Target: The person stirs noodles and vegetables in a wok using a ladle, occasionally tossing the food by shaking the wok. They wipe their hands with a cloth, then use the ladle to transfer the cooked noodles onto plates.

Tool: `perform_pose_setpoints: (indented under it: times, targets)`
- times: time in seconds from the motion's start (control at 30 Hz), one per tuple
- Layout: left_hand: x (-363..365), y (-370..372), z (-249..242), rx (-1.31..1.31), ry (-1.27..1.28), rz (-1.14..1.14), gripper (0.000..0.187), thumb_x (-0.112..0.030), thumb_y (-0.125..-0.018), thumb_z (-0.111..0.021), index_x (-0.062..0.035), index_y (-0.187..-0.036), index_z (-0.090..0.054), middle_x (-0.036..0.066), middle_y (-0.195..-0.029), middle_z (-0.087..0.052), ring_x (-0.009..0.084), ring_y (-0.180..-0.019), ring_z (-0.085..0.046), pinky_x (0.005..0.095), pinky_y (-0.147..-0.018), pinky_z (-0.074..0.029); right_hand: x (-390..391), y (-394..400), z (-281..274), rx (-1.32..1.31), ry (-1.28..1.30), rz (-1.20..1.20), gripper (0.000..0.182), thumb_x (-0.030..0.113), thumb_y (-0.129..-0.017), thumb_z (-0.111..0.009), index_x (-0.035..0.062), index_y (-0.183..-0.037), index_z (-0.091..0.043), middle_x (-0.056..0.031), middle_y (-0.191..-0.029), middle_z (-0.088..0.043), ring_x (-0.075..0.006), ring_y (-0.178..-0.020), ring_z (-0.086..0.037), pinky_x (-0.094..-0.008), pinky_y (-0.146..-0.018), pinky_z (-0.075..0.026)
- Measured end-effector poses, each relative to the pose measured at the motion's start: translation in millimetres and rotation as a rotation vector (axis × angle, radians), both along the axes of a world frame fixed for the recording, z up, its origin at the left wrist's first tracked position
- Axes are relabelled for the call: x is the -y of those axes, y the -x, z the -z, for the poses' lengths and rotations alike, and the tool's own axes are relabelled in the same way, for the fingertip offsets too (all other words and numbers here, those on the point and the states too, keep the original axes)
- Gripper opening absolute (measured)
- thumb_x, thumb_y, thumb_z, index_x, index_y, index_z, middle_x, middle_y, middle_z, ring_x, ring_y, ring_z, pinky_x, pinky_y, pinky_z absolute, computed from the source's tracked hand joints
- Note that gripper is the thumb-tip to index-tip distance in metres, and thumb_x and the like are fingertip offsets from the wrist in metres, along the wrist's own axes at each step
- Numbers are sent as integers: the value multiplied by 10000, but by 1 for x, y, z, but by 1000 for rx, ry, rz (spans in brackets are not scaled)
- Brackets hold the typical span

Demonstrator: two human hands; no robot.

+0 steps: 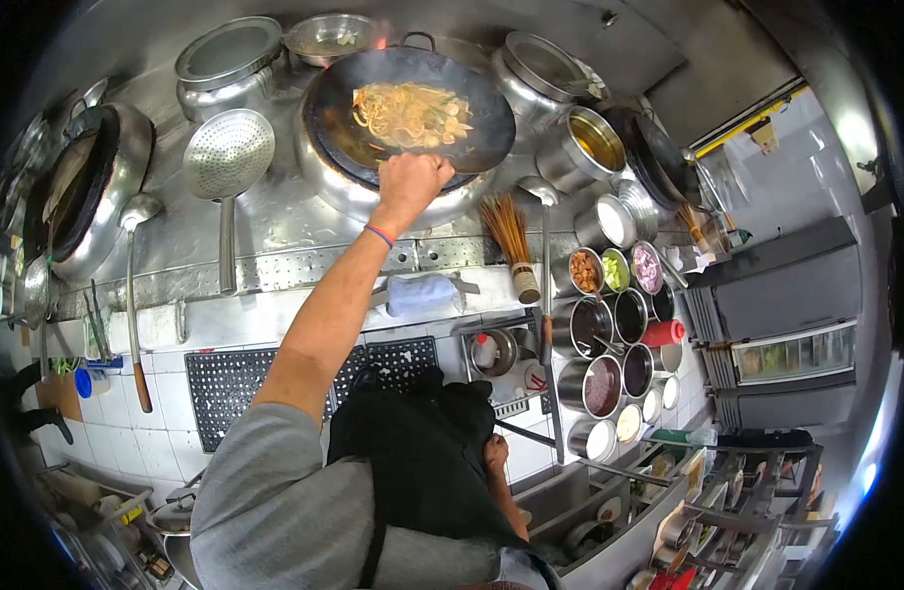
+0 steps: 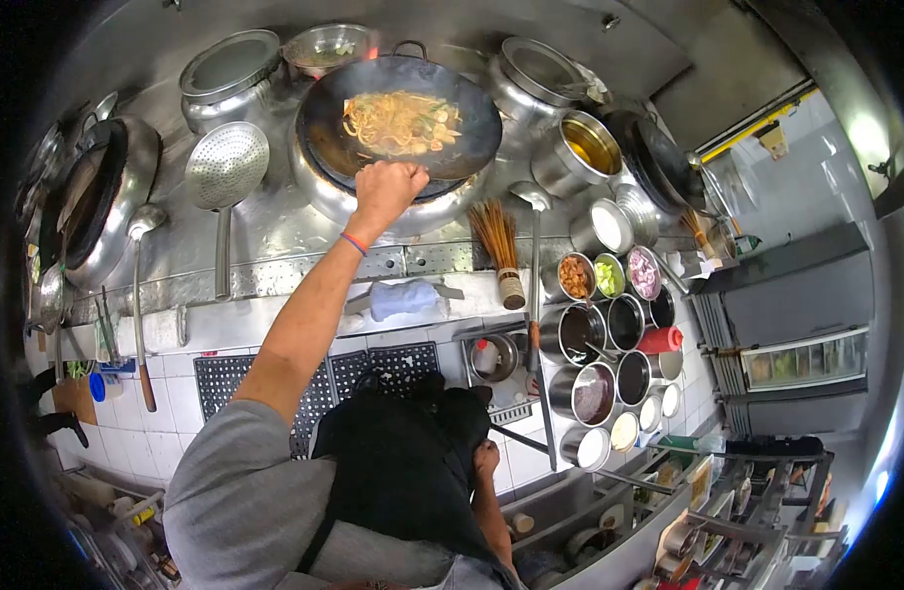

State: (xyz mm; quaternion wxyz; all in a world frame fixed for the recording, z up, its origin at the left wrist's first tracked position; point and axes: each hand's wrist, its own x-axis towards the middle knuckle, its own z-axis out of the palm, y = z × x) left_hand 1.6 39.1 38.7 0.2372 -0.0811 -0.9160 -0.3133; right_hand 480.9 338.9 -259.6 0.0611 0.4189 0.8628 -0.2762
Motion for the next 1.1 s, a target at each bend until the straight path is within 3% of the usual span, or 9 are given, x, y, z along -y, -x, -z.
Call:
perform_pose_setpoints:
  times: [0.37, 0.47, 0.67, 0.73, 0.83, 1.1]
  targets:
    - [-1, 4, 6, -58, -25, -3, 331, -381, -847, -615, -131, -650, -704, 164, -595, -628, 362, -569, -646, 469, -540, -516, -10, 3, -3, -15, -42, -42, 398, 273, -929, -425, -19, -1005, -683, -279, -981, -670, -450, -946, -630, -478, -862, -493]
    - [-1, 2, 2, 35, -13, -3, 274, -354, -843, -600, -168, -690, -728, 165, -636, -648, 358, -608, -663, 463, -566, -529, -13, 9, -2, -32, -44, -22, 401, 282, -923, -431, -22, -995, -683, -284, -968, -669, -457, -935, -631, -483, -854, -495]
    - [-3, 6, 9, -1, 12, -31, 275, -343, -841, -594, -164, -682, -728, 164, -635, -650, 366, -608, -659, 472, -569, -528, -16, 22, -9, -32, -47, -95, 400, 284, -916, -441, -44, -926, -668, -297, -896, -660, -485, -870, -622, -507, -802, -493]
    - [-3, 6, 11, -55, -5, -32, 342, -373, -843, -619, -124, -617, -680, 164, -590, -619, 366, -567, -639, 467, -537, -514, -15, 23, -10, -68, -91, -114, 391, 273, -913, -447, -52, -890, -662, -307, -875, -653, -499, -856, -613, -512, -783, -491]
    - [-2, 3, 5, 16, 0, -18, 273, -343, -838, -597, -157, -689, -730, 174, -648, -652, 375, -620, -659, 482, -589, -526, -18, 25, -7, -95, -100, -114, 392, 265, -911, -449, -59, -884, -667, -317, -878, -650, -506, -873, -609, -512, -791, -491]
    - [-2, 3, 7, -26, -5, -20, 287, -343, -836, -617, -132, -665, -711, 178, -613, -632, 374, -588, -647, 482, -562, -518, -19, 29, -15, -80, -88, -44, 393, 243, -897, -451, -80, -921, -674, -340, -902, -643, -503, -897, -613, -515, -830, -481]
